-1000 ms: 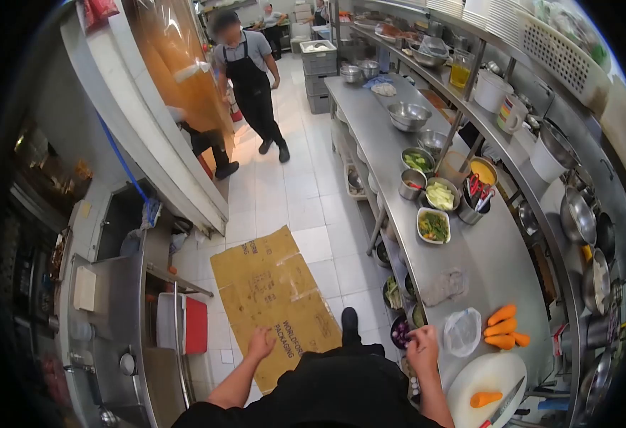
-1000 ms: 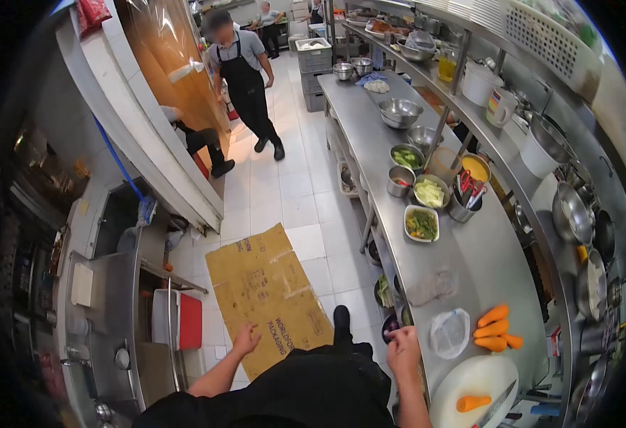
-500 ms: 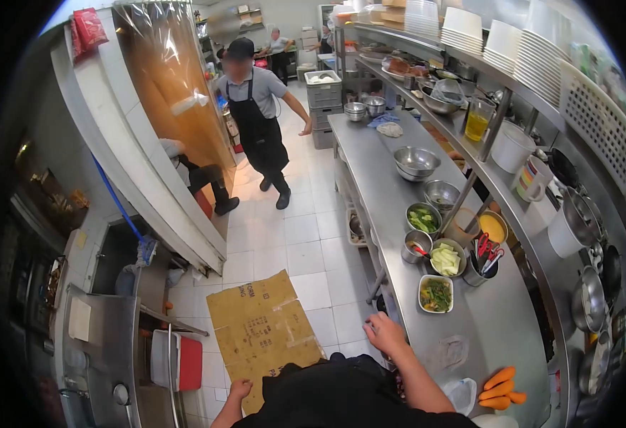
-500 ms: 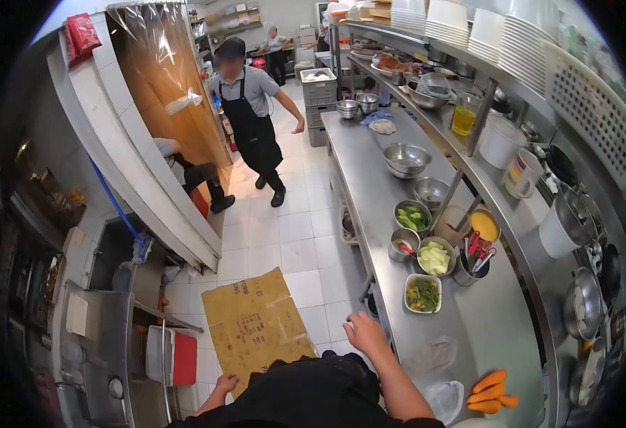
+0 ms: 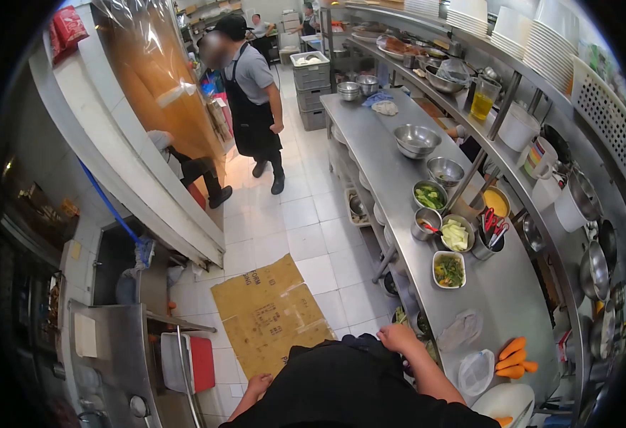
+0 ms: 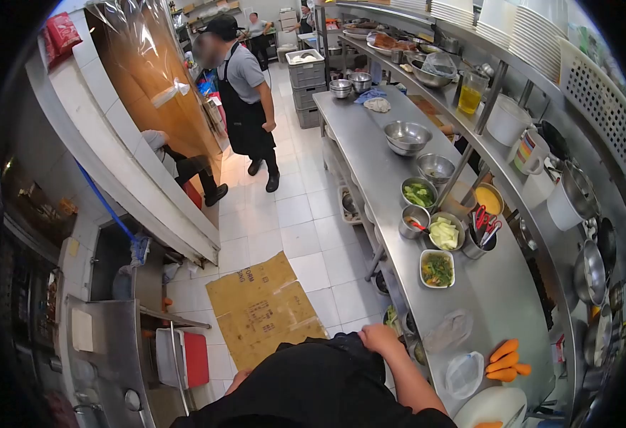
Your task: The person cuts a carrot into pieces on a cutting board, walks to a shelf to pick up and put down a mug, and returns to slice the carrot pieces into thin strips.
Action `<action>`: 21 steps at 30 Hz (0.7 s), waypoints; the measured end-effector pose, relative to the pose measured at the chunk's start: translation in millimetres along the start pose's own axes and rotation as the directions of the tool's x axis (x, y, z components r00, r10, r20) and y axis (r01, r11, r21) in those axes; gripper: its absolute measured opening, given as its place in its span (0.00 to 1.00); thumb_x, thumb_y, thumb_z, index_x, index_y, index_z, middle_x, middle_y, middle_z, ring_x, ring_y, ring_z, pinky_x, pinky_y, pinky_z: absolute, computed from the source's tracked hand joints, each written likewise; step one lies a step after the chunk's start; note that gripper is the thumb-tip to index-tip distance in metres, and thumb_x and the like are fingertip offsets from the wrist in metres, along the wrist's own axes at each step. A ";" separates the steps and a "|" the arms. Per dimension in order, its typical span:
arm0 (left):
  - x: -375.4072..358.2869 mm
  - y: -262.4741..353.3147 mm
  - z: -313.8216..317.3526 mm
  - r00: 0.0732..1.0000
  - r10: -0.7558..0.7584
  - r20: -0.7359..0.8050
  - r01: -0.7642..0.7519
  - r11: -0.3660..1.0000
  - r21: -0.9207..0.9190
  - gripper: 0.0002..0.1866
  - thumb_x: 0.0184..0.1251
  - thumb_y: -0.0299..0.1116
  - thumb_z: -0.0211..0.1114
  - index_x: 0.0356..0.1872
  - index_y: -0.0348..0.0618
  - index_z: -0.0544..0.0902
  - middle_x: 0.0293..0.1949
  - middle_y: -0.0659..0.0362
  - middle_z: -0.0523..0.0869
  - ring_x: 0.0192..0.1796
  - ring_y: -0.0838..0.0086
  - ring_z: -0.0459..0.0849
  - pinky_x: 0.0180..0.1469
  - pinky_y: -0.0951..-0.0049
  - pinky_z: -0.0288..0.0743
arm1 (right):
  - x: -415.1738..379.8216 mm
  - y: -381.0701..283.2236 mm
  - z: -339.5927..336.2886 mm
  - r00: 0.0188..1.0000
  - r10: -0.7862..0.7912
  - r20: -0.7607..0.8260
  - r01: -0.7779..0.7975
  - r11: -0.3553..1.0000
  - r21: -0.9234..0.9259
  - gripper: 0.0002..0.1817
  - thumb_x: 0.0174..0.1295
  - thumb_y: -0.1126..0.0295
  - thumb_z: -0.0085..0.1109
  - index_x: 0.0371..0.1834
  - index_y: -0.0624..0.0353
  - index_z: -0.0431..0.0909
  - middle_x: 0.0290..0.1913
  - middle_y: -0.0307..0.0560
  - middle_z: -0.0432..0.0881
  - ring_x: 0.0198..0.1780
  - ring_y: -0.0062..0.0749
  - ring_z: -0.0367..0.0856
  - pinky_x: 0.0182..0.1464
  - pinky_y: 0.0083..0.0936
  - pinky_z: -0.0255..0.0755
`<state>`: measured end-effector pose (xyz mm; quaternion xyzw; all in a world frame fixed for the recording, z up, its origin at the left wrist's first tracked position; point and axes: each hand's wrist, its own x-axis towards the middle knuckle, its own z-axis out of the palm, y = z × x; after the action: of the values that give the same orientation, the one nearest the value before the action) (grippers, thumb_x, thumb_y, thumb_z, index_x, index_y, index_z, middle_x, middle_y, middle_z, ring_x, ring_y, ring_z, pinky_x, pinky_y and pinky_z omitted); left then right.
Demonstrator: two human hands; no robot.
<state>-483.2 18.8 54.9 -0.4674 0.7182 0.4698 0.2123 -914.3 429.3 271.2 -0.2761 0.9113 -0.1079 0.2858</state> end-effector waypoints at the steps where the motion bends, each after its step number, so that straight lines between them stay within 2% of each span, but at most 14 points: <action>1: 21.5 -31.5 -3.2 1.000 -0.004 -0.028 0.004 1.000 -0.012 0.30 0.76 0.60 0.74 0.65 0.48 0.95 0.60 0.45 0.97 0.66 0.53 0.94 0.71 0.58 0.85 | -10.7 -4.1 10.8 0.998 0.043 0.036 -0.044 0.999 0.026 0.21 0.81 0.48 0.62 0.58 0.51 0.93 0.53 0.58 0.95 0.57 0.62 0.92 0.60 0.56 0.85; 2: 33.7 -53.6 -10.6 0.998 -0.007 -0.055 0.006 1.000 -0.023 0.31 0.75 0.62 0.73 0.66 0.49 0.95 0.61 0.45 0.97 0.67 0.52 0.94 0.72 0.58 0.84 | -19.4 -7.5 18.4 0.998 0.052 0.020 -0.053 0.998 0.031 0.21 0.81 0.47 0.62 0.58 0.51 0.93 0.52 0.58 0.95 0.57 0.62 0.92 0.60 0.56 0.85; 4: 46.9 -78.1 -35.4 0.998 0.002 -0.063 0.005 0.994 0.107 0.31 0.75 0.62 0.73 0.66 0.51 0.95 0.62 0.45 0.96 0.67 0.51 0.93 0.73 0.57 0.84 | -41.3 -18.7 22.3 0.997 0.076 -0.019 -0.075 0.996 0.039 0.22 0.82 0.47 0.61 0.57 0.51 0.93 0.52 0.58 0.95 0.56 0.63 0.92 0.60 0.57 0.84; 6: 46.6 -82.7 -58.9 0.998 -0.028 -0.061 0.043 0.966 0.256 0.31 0.74 0.63 0.73 0.65 0.52 0.95 0.63 0.46 0.96 0.69 0.53 0.93 0.74 0.56 0.83 | -55.6 -33.4 17.9 0.994 0.097 -0.039 -0.092 0.988 0.124 0.21 0.81 0.47 0.61 0.56 0.50 0.94 0.51 0.58 0.95 0.56 0.62 0.92 0.59 0.56 0.85; 9: 53.8 -90.0 -86.2 0.995 -0.090 -0.046 0.099 0.946 0.309 0.30 0.74 0.63 0.73 0.65 0.52 0.96 0.63 0.46 0.96 0.69 0.53 0.93 0.75 0.56 0.83 | -79.5 -51.7 20.9 0.988 0.125 -0.089 -0.107 0.977 0.184 0.21 0.81 0.47 0.62 0.54 0.50 0.95 0.49 0.58 0.95 0.55 0.62 0.93 0.58 0.56 0.85; 13: 68.8 -86.2 -102.2 0.998 0.057 0.003 -0.055 0.940 0.335 0.30 0.77 0.62 0.72 0.65 0.51 0.95 0.64 0.45 0.95 0.70 0.53 0.92 0.74 0.56 0.83 | -104.3 -57.1 46.3 0.980 0.178 -0.086 -0.163 0.974 0.160 0.21 0.81 0.47 0.62 0.54 0.50 0.95 0.50 0.57 0.95 0.55 0.61 0.93 0.59 0.54 0.85; 16: 77.2 -66.1 -97.2 0.994 0.109 0.024 -0.110 0.919 0.379 0.29 0.81 0.57 0.71 0.65 0.42 0.94 0.60 0.48 0.98 0.64 0.61 0.95 0.70 0.61 0.84 | -129.6 -62.8 67.5 0.973 0.230 0.008 -0.228 0.962 0.147 0.22 0.81 0.46 0.62 0.55 0.49 0.95 0.52 0.56 0.95 0.57 0.60 0.93 0.61 0.52 0.85; 19: 80.1 -47.7 -86.7 0.986 0.165 0.014 -0.163 0.944 0.286 0.29 0.82 0.55 0.71 0.67 0.41 0.93 0.61 0.48 0.97 0.65 0.61 0.95 0.71 0.61 0.84 | -146.9 -67.4 81.7 0.975 0.214 0.050 -0.220 0.964 0.152 0.22 0.81 0.45 0.61 0.56 0.48 0.95 0.53 0.56 0.95 0.59 0.59 0.93 0.63 0.51 0.85; 21: 62.6 -29.5 -79.5 0.982 0.187 0.008 -0.184 0.960 0.212 0.29 0.80 0.57 0.72 0.67 0.45 0.94 0.61 0.48 0.97 0.65 0.58 0.95 0.70 0.60 0.85 | -156.1 -69.0 80.6 0.975 0.220 0.045 -0.224 0.962 0.157 0.23 0.81 0.44 0.61 0.57 0.48 0.95 0.54 0.56 0.95 0.59 0.60 0.93 0.63 0.50 0.85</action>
<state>-476.5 -83.7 31.5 -0.3757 0.8059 0.4057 0.2116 -730.3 457.5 302.1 -0.1497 0.9209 -0.1446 0.3295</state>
